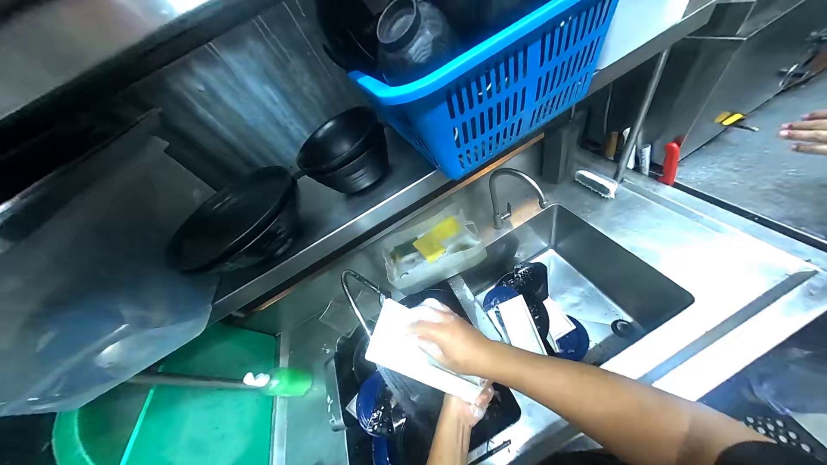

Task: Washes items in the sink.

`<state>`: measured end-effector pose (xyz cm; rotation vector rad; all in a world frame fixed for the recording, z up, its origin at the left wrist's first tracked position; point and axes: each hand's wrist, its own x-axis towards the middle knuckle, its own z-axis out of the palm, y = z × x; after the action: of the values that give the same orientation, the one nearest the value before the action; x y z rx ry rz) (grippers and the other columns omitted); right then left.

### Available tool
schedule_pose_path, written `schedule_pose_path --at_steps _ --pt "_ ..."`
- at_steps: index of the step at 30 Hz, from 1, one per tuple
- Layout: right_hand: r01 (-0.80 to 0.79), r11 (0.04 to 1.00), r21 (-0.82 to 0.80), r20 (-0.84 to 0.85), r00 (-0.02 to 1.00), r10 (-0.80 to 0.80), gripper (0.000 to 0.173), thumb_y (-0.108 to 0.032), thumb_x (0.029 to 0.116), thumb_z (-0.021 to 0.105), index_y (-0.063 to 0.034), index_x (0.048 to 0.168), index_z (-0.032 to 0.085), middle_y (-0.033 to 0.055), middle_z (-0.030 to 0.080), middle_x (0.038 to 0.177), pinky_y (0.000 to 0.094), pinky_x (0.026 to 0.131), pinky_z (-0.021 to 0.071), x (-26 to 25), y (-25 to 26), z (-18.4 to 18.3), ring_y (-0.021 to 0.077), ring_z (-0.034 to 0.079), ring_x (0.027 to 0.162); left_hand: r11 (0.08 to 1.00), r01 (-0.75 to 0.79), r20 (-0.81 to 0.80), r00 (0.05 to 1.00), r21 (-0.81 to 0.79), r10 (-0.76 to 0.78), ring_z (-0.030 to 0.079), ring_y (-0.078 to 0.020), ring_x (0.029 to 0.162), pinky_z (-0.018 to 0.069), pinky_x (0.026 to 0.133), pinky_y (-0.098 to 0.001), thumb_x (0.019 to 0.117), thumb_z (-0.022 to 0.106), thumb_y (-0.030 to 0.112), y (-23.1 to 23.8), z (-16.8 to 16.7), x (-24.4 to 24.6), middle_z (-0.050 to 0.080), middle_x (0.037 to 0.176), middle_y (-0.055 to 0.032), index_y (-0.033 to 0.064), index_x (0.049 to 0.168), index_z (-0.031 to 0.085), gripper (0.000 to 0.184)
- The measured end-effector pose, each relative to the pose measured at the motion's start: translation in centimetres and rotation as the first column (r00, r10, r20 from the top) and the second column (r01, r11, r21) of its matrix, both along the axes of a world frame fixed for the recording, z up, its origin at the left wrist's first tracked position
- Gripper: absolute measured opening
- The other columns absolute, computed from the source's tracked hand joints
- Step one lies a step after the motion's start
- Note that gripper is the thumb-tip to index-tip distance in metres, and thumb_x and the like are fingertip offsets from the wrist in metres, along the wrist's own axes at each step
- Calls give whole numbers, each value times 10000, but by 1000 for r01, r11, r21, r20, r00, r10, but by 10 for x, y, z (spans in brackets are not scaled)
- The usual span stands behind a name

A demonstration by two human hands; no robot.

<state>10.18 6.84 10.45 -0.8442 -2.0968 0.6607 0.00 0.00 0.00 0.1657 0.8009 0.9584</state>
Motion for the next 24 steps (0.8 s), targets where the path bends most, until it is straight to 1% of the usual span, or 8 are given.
schedule_pose_path --at_steps 1,3,8,11,14,17,21,24 --pt "-47 998 -45 63 997 50 237 -111 1012 558 -63 1186 712 137 672 1263 455 1137 439 5 -4 -11 291 579 1277 998 -55 -54 997 -32 53 516 -113 421 433 380 -231 1073 251 124 -2 -1 -6 629 629 -92 47 917 621 408" --pt "-116 985 -125 176 975 137 229 -61 974 586 -33 1168 704 174 666 1259 485 1141 428 14 -18 -41 337 576 1273 993 -113 -139 984 -31 108 520 -109 449 456 417 -239 1084 209 126 0 0 -21 609 620 -64 74 829 554 432" --pt "-160 953 -256 272 934 230 201 -97 1014 570 -16 1172 665 221 629 1293 504 1154 421 22 -49 -76 378 546 1315 991 18 -165 986 131 4 703 -139 820 600 685 -302 1107 332 283 18 3 -38 698 983 -62 113 1446 456 399" --pt "-126 928 -351 152 970 189 243 -78 1008 537 -3 1208 652 210 648 1252 481 1138 431 31 -55 -77 340 576 1269 986 34 -179 984 166 -4 697 -160 912 599 777 -340 1102 334 250 21 0 -34 690 1049 -82 84 1467 428 412" --pt "62 773 -631 -81 986 -145 311 -101 1023 492 17 1283 615 201 642 1266 429 1058 505 45 -57 -68 271 631 1186 982 80 -154 987 170 -54 679 -176 931 593 801 -376 1108 355 281 30 1 -27 668 1081 -86 116 1471 427 405" --pt "249 637 -730 -73 897 -435 336 -151 1033 469 -21 1323 577 167 659 1209 418 978 557 54 -45 -63 233 671 1094 996 77 -120 990 47 -71 577 -128 611 532 558 -294 1107 390 352 40 6 -15 579 771 -30 149 1258 569 310" --pt "276 554 -786 39 916 -400 386 -170 1055 464 -9 1403 508 211 623 1310 477 1042 511 39 -47 -59 299 634 1197 993 -84 -329 938 80 106 656 -171 876 577 755 -370 1129 262 291 22 4 13 663 1005 -88 71 1251 545 379" --pt "171 397 -901 -27 895 -446 374 -193 1064 444 -36 1402 460 216 624 1257 517 976 530 36 -59 -73 318 643 1145 984 -125 -637 750 124 175 660 -237 1012 568 844 -464 1082 315 567 45 -7 34 660 1184 -148 106 1420 512 605"
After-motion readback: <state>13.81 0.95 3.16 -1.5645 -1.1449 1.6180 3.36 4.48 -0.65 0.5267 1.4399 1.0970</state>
